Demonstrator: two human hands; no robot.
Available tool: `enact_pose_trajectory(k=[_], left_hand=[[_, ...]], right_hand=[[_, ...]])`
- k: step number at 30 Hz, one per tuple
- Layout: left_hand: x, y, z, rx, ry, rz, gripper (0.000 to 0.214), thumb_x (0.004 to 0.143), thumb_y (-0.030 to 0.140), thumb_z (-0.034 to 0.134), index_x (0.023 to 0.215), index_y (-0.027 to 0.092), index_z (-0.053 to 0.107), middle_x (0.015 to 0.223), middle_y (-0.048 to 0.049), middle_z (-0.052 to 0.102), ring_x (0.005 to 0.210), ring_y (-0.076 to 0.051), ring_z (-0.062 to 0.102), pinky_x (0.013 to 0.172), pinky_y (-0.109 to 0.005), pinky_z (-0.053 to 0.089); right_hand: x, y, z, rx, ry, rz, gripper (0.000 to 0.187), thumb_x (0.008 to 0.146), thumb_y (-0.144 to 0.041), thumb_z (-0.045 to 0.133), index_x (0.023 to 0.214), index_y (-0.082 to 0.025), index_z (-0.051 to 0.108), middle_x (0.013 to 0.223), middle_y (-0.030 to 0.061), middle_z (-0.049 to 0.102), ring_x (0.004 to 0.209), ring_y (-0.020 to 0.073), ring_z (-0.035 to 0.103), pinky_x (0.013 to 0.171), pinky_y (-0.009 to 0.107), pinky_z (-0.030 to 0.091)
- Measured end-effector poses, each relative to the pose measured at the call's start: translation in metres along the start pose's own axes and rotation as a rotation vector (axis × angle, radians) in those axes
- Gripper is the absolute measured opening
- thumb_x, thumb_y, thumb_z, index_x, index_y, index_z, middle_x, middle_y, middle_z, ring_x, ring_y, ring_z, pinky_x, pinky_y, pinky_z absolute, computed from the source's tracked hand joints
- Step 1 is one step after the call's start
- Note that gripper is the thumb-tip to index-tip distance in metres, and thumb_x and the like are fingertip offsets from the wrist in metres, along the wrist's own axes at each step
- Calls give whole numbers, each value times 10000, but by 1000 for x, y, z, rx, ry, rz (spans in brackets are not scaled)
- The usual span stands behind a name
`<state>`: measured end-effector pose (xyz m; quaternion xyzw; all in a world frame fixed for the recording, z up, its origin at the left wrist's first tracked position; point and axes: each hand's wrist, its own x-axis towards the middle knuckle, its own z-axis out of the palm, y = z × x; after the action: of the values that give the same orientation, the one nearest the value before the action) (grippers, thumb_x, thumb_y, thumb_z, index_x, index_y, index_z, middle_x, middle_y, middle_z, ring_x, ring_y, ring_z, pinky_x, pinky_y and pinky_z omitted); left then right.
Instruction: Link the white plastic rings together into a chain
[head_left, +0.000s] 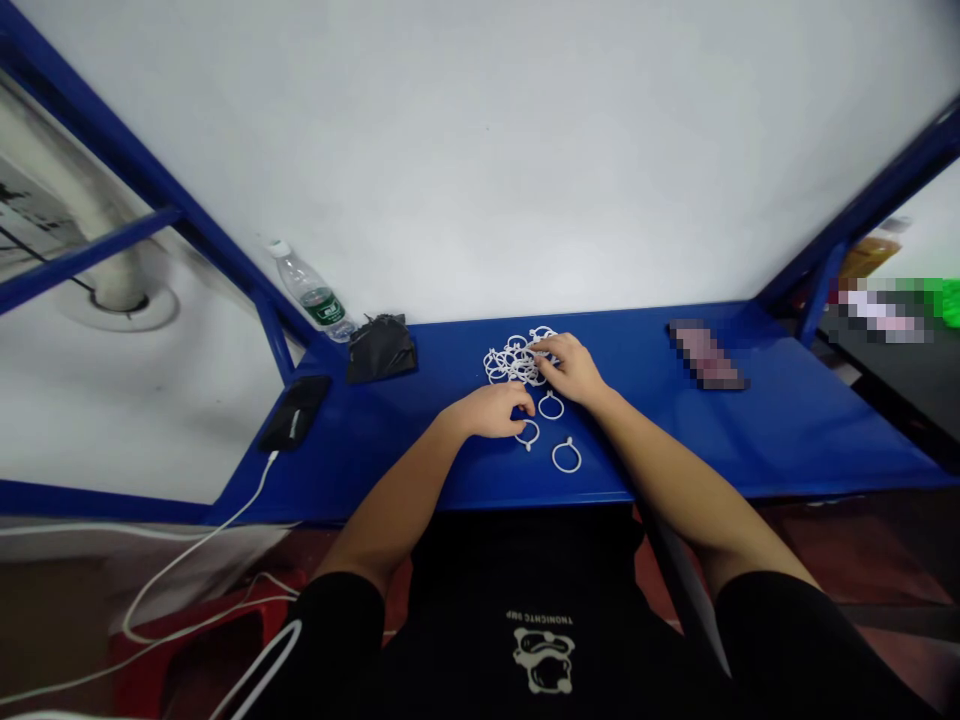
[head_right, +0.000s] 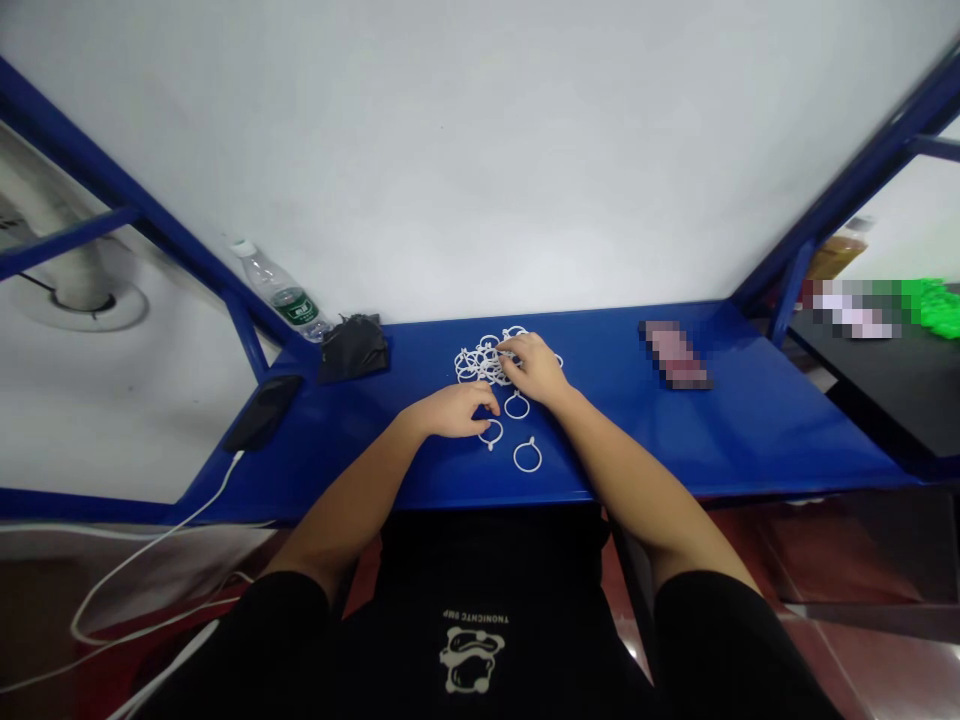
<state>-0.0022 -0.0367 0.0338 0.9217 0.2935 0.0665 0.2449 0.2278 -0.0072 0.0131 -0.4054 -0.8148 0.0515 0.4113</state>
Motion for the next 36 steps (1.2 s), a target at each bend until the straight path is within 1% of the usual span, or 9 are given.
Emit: enact_pose_trajectory(k=[3,5,11,15,19,23,27,30,36], left_hand=[[2,-1,5,40,56,8,120,894,170,650,931,216,754,1033,-34,714,886,-184,685,809,-310,536],[4,-2,7,69,156,-2,135,941,171,609,933,213,737,990,-34,726,884,-190,694,804,-315,548],[8,-2,5,32,756,72,306,1039,168,505,1286,211,682,1175,-77,747,1052,-176,715,936,-310,570],[7,-3,6,68,966,74,275,1023,165,514,1187,195,732,1037,-63,751,891,-146,719,821,-260,574],[8,-5,10,72,1000,116,224,1004,188,545,1098,189,749,942,-49,748,787,-129,704,746,-238,565],[9,-7,11,40,1027,90,175,996,258,613,1090,190,744,922,-42,747,724,-116,681,702,-228,548],[9,-9,11,6,1025,88,186,1014,349,636,1021,191,733,903,-36,753,710,-117,676,692,-231,533],[9,-10,11,11,999,20,232,1035,386,607,980,192,723,887,-39,755,715,-126,679,705,-245,529],[9,-9,12,33,958,-38,240,1037,383,598,940,199,718,842,-32,743,729,-131,681,708,-250,525]], right_hand=[[0,0,1,10,-2,-11,221,990,-287,585,1115,-225,757,1093,100,791,1032,286,697,965,502,538],[0,-1,0,23,10,-27,224,997,-292,580,1114,-225,758,1079,96,791,1026,278,698,964,495,539],[1,-6,-3,133,-66,-166,229,1025,-375,585,1146,-258,741,1051,62,786,978,246,704,920,451,548],[1,-18,-3,162,-157,-276,327,982,-524,679,1130,-234,716,1009,76,769,910,242,683,840,403,543],[-1,-30,-1,123,-209,-299,294,1051,-481,581,971,-216,681,832,52,711,795,212,644,768,356,514],[-3,-33,0,117,-187,-274,235,1042,-400,562,930,-212,646,783,38,687,732,194,632,708,323,494],[-5,-30,-2,144,-154,-173,140,962,-344,601,1002,-219,647,810,27,707,718,185,659,683,297,497],[-6,-27,-5,158,-183,-109,140,933,-312,582,1028,-226,636,850,34,725,742,195,683,695,300,509],[-6,-23,-8,150,-248,-99,256,1044,-358,398,1010,-233,618,894,61,722,804,228,682,752,338,511]])
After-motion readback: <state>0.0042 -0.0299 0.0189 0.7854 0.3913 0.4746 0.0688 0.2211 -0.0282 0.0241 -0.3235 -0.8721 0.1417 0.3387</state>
